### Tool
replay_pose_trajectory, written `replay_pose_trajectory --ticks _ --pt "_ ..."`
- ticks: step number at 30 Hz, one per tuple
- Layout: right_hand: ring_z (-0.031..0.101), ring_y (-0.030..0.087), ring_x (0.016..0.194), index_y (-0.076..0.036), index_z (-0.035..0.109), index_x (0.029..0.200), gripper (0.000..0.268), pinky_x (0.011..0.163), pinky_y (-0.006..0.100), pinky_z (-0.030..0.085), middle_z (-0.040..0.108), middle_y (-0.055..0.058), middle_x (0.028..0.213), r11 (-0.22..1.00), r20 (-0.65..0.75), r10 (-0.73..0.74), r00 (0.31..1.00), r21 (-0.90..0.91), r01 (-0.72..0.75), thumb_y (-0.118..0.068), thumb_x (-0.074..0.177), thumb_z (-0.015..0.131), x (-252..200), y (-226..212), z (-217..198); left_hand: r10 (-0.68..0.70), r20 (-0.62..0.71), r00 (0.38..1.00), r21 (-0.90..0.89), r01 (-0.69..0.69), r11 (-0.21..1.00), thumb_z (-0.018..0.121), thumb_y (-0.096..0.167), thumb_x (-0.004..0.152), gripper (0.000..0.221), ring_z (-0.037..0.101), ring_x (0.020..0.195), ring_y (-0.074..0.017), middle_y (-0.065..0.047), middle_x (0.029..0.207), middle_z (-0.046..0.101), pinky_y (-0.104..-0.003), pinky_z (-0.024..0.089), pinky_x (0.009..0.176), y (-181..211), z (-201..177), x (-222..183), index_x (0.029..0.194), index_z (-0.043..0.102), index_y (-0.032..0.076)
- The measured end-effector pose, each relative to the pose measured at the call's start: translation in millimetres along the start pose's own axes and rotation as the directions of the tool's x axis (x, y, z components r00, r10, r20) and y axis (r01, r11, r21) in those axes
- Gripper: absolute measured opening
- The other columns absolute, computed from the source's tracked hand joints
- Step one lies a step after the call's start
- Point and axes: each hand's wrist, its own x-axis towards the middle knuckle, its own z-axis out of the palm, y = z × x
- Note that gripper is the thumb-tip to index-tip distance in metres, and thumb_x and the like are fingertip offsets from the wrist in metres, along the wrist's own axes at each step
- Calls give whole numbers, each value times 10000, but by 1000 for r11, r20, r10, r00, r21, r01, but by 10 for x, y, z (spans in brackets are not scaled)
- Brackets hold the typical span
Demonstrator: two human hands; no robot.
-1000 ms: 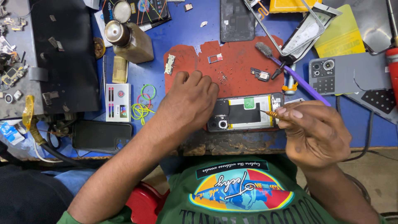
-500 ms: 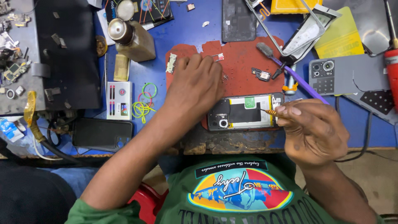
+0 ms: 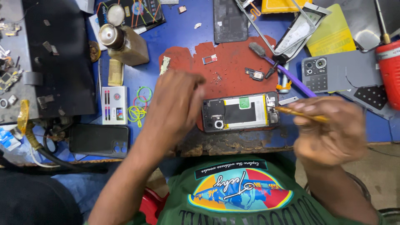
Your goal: The person disassembles a mobile phone using a screwdriver and a prying tool, removes the battery, and then fits a new screen assembly onto the frame while another person assists by holding the device.
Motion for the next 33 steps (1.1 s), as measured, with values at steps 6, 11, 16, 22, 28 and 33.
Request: replay_pose_trajectory --ticks 6,11,16,22,28,33 --pt "683 191 948 -2 508 1341 370 872 319 605 616 104 1084 968 38 161 986 -200 -150 146 1081 726 224 -205 -293 46 150 988 56 -55 997 838 324 721 858 482 1346 -424 -206 1406 556 -577 244 1179 160 85 -289 1418 464 -7" --pt "704 278 850 53 617 1070 251 745 344 581 678 194 1029 711 295 233 927 -702 45 164 881 739 516 -313 -218 9 68 998 -86 -3 996 912 190 683 876 522 1332 -375 -160 1359 578 -586 260 1226 119 182 -381 1416 460 27" --pt "685 328 861 12 659 984 231 752 390 557 711 134 971 671 398 239 886 -727 146 119 805 759 499 -302 -129 -24 -27 999 -236 17 972 927 128 697 881 556 1322 -377 -170 1370 576 -504 437 1134 101 218 -527 1421 427 73" --pt "681 308 998 -20 695 1054 291 849 413 564 713 127 1068 620 467 30 884 -702 350 162 829 722 428 -273 -90 -164 -70 984 -560 97 823 905 52 775 858 631 1304 -283 -178 1462 487 -375 586 1052 104 319 -703 1444 369 97" --pt "691 352 1092 27 653 1239 480 929 458 574 714 185 1177 782 711 -114 694 -367 504 62 762 689 372 -378 310 -301 -49 952 -775 154 613 879 35 820 802 659 1276 -251 -131 1398 534 -363 566 1095 131 387 -769 1439 369 77" --pt "721 370 1057 32 658 1234 499 905 450 572 713 212 1176 714 699 -104 708 -443 542 82 738 642 346 -465 623 -304 -249 919 -686 55 726 897 115 820 794 622 1264 -284 -156 1350 535 -391 539 1103 274 236 -807 1439 403 47"
